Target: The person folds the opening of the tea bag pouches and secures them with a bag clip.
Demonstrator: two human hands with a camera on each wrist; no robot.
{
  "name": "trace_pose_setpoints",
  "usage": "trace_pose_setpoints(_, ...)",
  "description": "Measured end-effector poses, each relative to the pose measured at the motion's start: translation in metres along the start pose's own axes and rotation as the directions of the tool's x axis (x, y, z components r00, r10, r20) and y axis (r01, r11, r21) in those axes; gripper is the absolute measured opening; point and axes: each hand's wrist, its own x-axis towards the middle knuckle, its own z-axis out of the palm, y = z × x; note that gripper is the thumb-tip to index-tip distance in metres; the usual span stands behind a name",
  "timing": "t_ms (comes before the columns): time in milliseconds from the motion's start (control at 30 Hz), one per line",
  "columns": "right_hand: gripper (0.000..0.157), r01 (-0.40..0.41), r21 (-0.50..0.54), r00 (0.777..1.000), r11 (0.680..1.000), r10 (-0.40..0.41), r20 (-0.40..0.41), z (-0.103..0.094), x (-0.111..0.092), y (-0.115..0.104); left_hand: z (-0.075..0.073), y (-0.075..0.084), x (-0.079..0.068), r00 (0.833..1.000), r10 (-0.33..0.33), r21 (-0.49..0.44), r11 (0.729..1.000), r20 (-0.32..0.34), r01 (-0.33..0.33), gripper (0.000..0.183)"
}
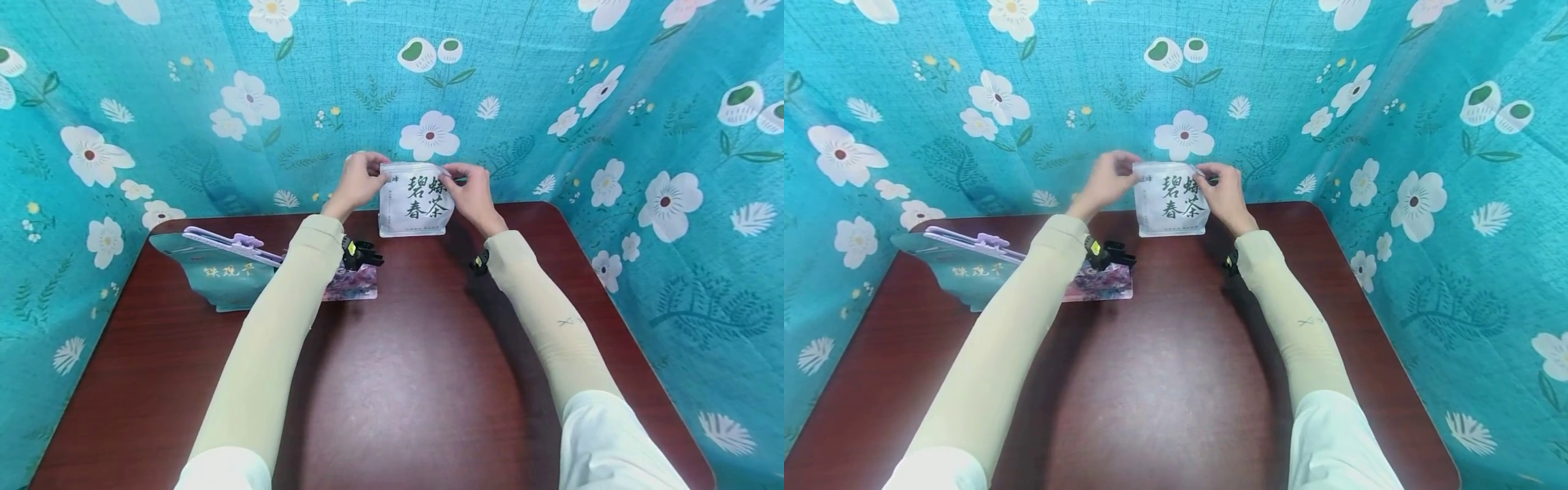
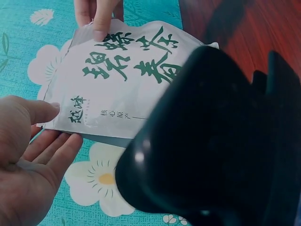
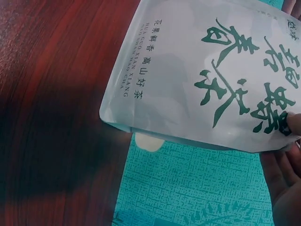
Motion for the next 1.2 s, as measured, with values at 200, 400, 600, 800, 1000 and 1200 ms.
trace_pose_setpoints(200,0.016,0.049,0.007,0.998,0.999,-0.049,-0.028,-0.001,-0.001,0.002,0.001,0.0,0.0,0.999,0.026,0.036,0.999,-0.022,-0.026,0.019)
trace_pose_setpoints(400,0.016,0.066,0.029,0.998,0.997,-0.065,-0.012,-0.005,-0.005,0.001,-0.001,0.002,-0.001,1.0,0.018,0.048,0.999,-0.003,-0.017,0.018)
trace_pose_setpoints(600,0.018,0.064,0.022,0.998,0.998,-0.064,0.023,-0.019,-0.012,-0.007,-0.006,0.005,-0.005,0.997,0.065,0.061,0.996,0.046,-0.068,0.018)
trace_pose_setpoints(800,0.018,0.066,0.014,0.991,0.998,-0.067,0.111,-0.037,-0.028,-0.017,-0.009,0.011,-0.016,0.987,0.11,0.063,0.991,0.113,-0.118,0.017)
trace_pose_setpoints(1000,0.016,0.09,0.027,0.987,0.996,-0.093,0.134,-0.051,-0.042,-0.019,-0.01,0.023,-0.029,0.969,0.157,0.052,0.984,0.192,-0.17,0.018)
trace_pose_setpoints(1200,0.011,0.094,0.085,0.979,0.992,-0.108,0.171,-0.062,-0.056,-0.018,-0.008,0.034,-0.043,0.955,0.168,0.08,0.978,0.244,-0.192,0.017)
